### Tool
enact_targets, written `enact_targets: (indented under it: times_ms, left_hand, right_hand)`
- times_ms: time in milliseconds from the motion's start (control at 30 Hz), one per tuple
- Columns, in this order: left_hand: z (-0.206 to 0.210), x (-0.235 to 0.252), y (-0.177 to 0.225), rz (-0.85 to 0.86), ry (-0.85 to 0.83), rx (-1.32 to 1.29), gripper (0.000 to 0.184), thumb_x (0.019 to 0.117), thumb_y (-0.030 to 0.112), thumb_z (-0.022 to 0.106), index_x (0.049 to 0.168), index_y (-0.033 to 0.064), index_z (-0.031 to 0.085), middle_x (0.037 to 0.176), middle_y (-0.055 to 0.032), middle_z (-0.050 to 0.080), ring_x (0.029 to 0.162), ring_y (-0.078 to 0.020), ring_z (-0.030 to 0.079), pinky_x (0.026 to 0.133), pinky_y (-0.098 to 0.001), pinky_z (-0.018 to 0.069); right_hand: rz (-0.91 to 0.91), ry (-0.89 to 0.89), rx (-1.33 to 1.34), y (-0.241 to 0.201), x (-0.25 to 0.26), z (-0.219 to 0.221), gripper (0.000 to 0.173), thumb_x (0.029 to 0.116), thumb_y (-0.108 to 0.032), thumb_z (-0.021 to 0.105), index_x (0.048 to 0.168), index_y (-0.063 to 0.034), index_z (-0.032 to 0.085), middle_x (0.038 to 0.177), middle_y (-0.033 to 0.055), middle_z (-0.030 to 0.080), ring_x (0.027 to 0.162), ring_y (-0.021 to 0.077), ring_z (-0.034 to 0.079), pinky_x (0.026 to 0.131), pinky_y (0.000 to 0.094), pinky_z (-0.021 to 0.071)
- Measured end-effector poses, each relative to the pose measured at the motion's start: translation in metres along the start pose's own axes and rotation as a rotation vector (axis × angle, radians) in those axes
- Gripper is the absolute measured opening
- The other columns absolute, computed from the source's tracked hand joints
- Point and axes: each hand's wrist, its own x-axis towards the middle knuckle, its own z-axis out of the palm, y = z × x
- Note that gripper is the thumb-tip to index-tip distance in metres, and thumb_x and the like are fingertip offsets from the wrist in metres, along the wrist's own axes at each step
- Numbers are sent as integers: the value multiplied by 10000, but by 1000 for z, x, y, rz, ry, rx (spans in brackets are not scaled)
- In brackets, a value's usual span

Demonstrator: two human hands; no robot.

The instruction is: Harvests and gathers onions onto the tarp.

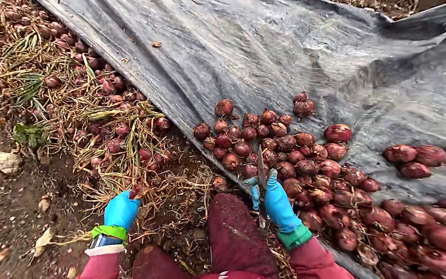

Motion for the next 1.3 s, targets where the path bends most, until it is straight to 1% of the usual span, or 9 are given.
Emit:
enact_targets:
  times_ms: [133,233,300,533,633,800,933,1067,1300]
  left_hand:
    - [101,-32,132,299,-259,-98,286,946,313,676,1196,195,750,1185,-64,744,1118,-269,704,981,-571,551]
    - [170,-10,204,372,-465,113,527,1000,425,576,1432,124,580,1376,-157,644,1209,-353,664,994,-611,539]
    - [188,11,219,298,-556,168,639,967,586,572,1346,72,606,1272,-189,691,1183,-367,677,974,-629,539]
    - [105,43,165,366,-621,-196,539,802,546,833,1107,112,736,1029,-82,756,1013,-219,722,950,-507,574]
    - [43,9,152,577,-515,-276,461,809,495,845,1084,141,736,955,-23,758,930,-144,729,884,-448,601]
    - [-18,-41,129,669,-422,14,461,796,529,849,1022,146,729,877,-41,732,860,-210,712,799,-511,587]
    - [-33,-69,118,593,-214,-33,406,800,476,858,1030,167,729,921,-35,741,887,-228,717,811,-542,588]
    - [-16,-98,155,806,-418,140,213,961,229,628,1107,106,723,1079,-138,737,1048,-359,699,853,-659,539]
    - [44,81,160,580,-144,309,239,940,140,651,1160,184,732,1254,-73,697,1101,-322,698,831,-619,591]
  right_hand:
    - [69,44,109,17,1,6,893,1024,-680,22,1021,-49,653,579,94,567,448,230,568,434,425,541]
    - [96,24,109,20,5,5,883,1044,-642,38,1043,-29,674,586,106,594,453,233,595,446,416,563]
    - [134,16,92,21,10,0,871,1052,-623,35,1021,-21,663,592,104,600,456,231,596,451,412,563]
    - [372,-19,273,22,27,12,900,1026,-673,2,1038,-22,623,593,112,573,454,247,574,427,416,537]
    - [160,-387,242,22,13,39,833,966,-782,296,1031,-38,664,624,54,604,475,188,600,456,359,565]
    - [-109,-462,-94,-20,-17,79,844,929,-842,251,775,-112,644,565,30,585,456,171,580,440,349,532]
    - [-61,-537,-195,-13,-24,80,848,973,-788,221,899,-82,683,585,45,573,456,181,565,433,357,528]
    - [-88,-578,-268,-17,-32,60,519,1003,-580,457,893,-116,662,668,1,626,534,127,606,502,326,551]
    - [-61,-143,60,-13,16,26,851,1056,-604,26,962,-51,667,532,43,549,403,177,544,386,366,521]
